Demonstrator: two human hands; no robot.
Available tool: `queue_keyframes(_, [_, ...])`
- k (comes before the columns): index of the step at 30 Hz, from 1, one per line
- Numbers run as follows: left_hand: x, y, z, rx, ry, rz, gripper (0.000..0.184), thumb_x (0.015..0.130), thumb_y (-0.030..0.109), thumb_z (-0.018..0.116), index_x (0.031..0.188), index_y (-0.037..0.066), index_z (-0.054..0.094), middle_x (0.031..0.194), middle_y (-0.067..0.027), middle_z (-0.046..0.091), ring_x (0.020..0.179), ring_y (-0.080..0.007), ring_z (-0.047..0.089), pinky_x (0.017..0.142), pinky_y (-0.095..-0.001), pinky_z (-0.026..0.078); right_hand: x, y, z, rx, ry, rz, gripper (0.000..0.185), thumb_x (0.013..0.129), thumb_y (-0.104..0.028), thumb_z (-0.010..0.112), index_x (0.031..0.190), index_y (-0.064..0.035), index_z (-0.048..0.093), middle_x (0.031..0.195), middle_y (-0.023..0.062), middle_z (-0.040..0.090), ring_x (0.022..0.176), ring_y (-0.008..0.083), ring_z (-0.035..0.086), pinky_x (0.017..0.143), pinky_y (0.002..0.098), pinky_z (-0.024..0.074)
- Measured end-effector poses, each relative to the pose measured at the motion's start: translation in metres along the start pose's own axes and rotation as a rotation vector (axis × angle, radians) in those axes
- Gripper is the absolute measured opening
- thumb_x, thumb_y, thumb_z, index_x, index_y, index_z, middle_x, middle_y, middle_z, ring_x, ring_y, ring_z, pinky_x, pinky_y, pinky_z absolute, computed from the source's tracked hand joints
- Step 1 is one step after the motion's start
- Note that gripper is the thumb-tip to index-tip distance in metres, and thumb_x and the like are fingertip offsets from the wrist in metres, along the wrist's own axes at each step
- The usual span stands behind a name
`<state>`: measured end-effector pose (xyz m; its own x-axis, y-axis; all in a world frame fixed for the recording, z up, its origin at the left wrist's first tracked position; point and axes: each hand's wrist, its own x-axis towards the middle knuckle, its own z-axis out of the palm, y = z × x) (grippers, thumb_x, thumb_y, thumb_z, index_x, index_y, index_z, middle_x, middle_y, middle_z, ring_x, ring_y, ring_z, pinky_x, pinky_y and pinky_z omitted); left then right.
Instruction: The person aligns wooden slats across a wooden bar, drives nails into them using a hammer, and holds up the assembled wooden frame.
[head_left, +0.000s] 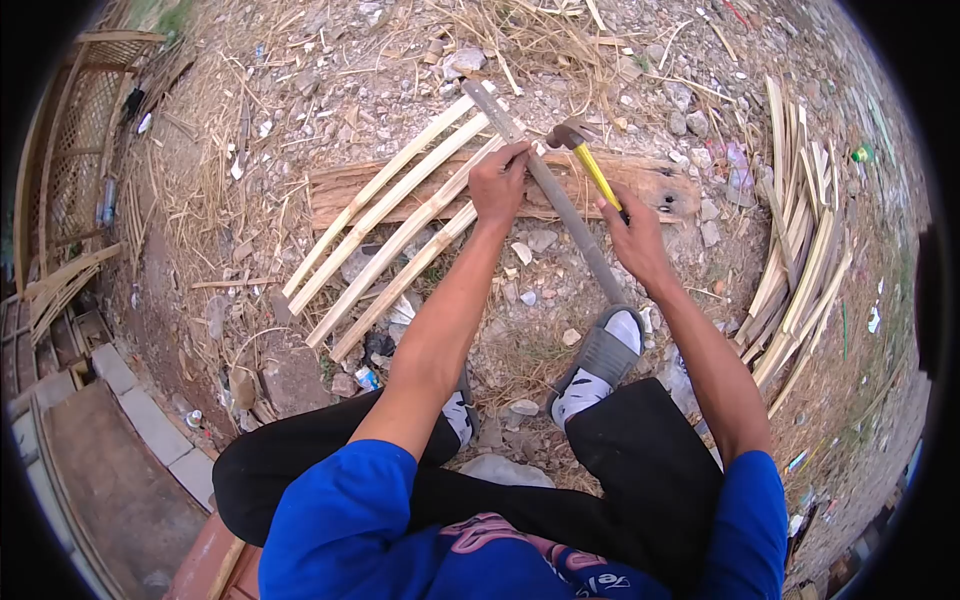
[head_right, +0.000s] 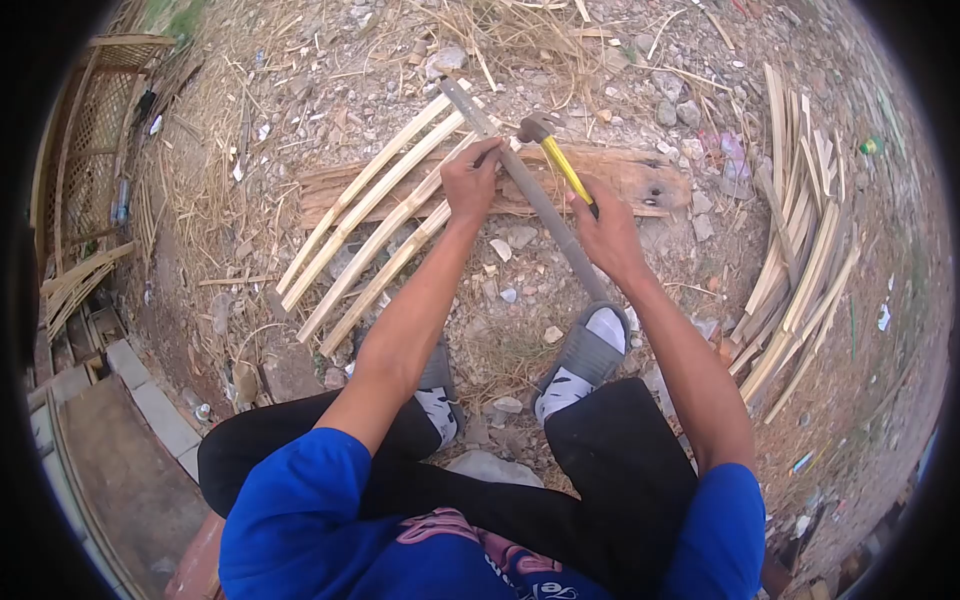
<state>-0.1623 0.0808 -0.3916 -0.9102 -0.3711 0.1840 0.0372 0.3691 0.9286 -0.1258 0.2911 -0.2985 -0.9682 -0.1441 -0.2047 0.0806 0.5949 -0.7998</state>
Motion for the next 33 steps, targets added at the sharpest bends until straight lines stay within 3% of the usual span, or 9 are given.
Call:
queue_keyframes(5, [-0.001, 0.0, 0.001, -0.032, 0.019, -0.024, 0.018, 0.086, 0.012, 0.078, 0.1, 0.001, 0.077, 0.089, -0.0113, 0.077, 0.078, -0.0135, 0.071, 0.073, -0.0263, 0.054, -0.004, -0.005, -0.003, -0.006, 0.005, 0.047, 0.034, 0.1, -0.024, 0.059, 0.127, -0.0032, 0.061, 0.093, 0.0214, 0.068, 0.079, 0.0333, 0.065, 0.076, 0.04, 0.0497])
queue_keyframes(8, [0.0, 0.001, 0.001, 0.004, 0.003, 0.029, 0.016, 0.086, 0.011, 0.077, 0.1, 0.003, 0.078, 0.089, -0.0117, 0.077, 0.079, -0.0153, 0.072, 0.074, -0.0268, 0.054, -0.006, 0.0, 0.004, 0.046, 0.044, -0.022, 0.035, 0.1, -0.024, 0.06, 0.126, -0.0009, 0.06, 0.083, 0.0151, 0.063, 0.073, 0.0201, 0.055, 0.07, 0.0357, 0.0467])
queue_keyframes(14, [-0.002, 0.0, -0.002, 0.096, -0.048, 0.109, 0.015, 0.085, 0.008, 0.076, 0.1, 0.007, 0.079, 0.089, -0.0113, 0.076, 0.079, -0.0179, 0.072, 0.073, -0.0281, 0.054, -0.008, 0.003, 0.004, 0.004, 0.003, 0.022, 0.034, 0.101, -0.026, 0.06, 0.124, -0.0015, 0.059, 0.083, 0.0136, 0.064, 0.073, 0.0197, 0.057, 0.07, 0.0343, 0.047])
queue_keyframes(17, [0.0, 0.001, -0.002, 0.077, -0.036, 0.073, 0.015, 0.085, 0.008, 0.076, 0.1, 0.006, 0.078, 0.09, -0.0115, 0.076, 0.079, -0.0179, 0.072, 0.072, -0.0283, 0.054, -0.007, 0.017, 0.017, 0.099, 0.029, 0.031, 0.032, 0.102, -0.026, 0.057, 0.123, -0.0015, 0.059, 0.072, 0.0141, 0.061, 0.063, 0.0249, 0.059, 0.062, 0.039, 0.0457])
queue_keyframes(20, [-0.001, -0.001, 0.0, 0.048, -0.028, 0.056, 0.015, 0.084, 0.008, 0.076, 0.1, 0.006, 0.078, 0.089, -0.0121, 0.076, 0.079, -0.0185, 0.072, 0.072, -0.0284, 0.054, 0.001, 0.027, 0.017, 0.581, -0.131, 0.297, 0.029, 0.103, -0.026, 0.055, 0.118, -0.001, 0.058, 0.069, 0.0059, 0.056, 0.059, 0.0155, 0.054, 0.058, 0.0316, 0.0445])
queue_keyframes(24, [-0.001, 0.005, -0.001, 0.073, -0.025, 0.066, 0.016, 0.085, 0.009, 0.076, 0.1, 0.006, 0.078, 0.089, -0.0122, 0.076, 0.08, -0.0189, 0.072, 0.073, -0.029, 0.055, 0.006, 0.022, -0.004, 1.085, -0.126, 0.515, 0.022, 0.105, -0.029, 0.052, 0.106, -0.0076, 0.05, 0.068, -0.0009, 0.048, 0.057, 0.01, 0.046, 0.054, 0.0266, 0.0417])
queue_keyframes(31, [-0.001, 0.005, -0.001, 0.061, -0.039, 0.033, 0.016, 0.086, 0.011, 0.076, 0.101, 0.006, 0.078, 0.09, -0.0119, 0.076, 0.08, -0.0193, 0.073, 0.073, -0.0291, 0.055, 0.024, 0.081, -0.025, 1.435, -0.285, 0.383, 0.028, 0.107, -0.037, 0.046, 0.1, -0.0094, 0.05, 0.067, -0.0011, 0.046, 0.061, 0.0116, 0.046, 0.061, 0.0285, 0.0421])
queue_keyframes(33, [-0.001, 0.006, -0.002, 0.068, -0.042, 0.03, 0.017, 0.086, 0.012, 0.076, 0.102, 0.007, 0.078, 0.09, -0.012, 0.076, 0.08, -0.0193, 0.073, 0.073, -0.0294, 0.055, 0.022, 0.084, -0.025, 1.401, -0.235, 0.431, 0.028, 0.106, -0.036, 0.048, 0.103, -0.0085, 0.052, 0.078, 0.0021, 0.056, 0.073, 0.0134, 0.054, 0.069, 0.0298, 0.0451])
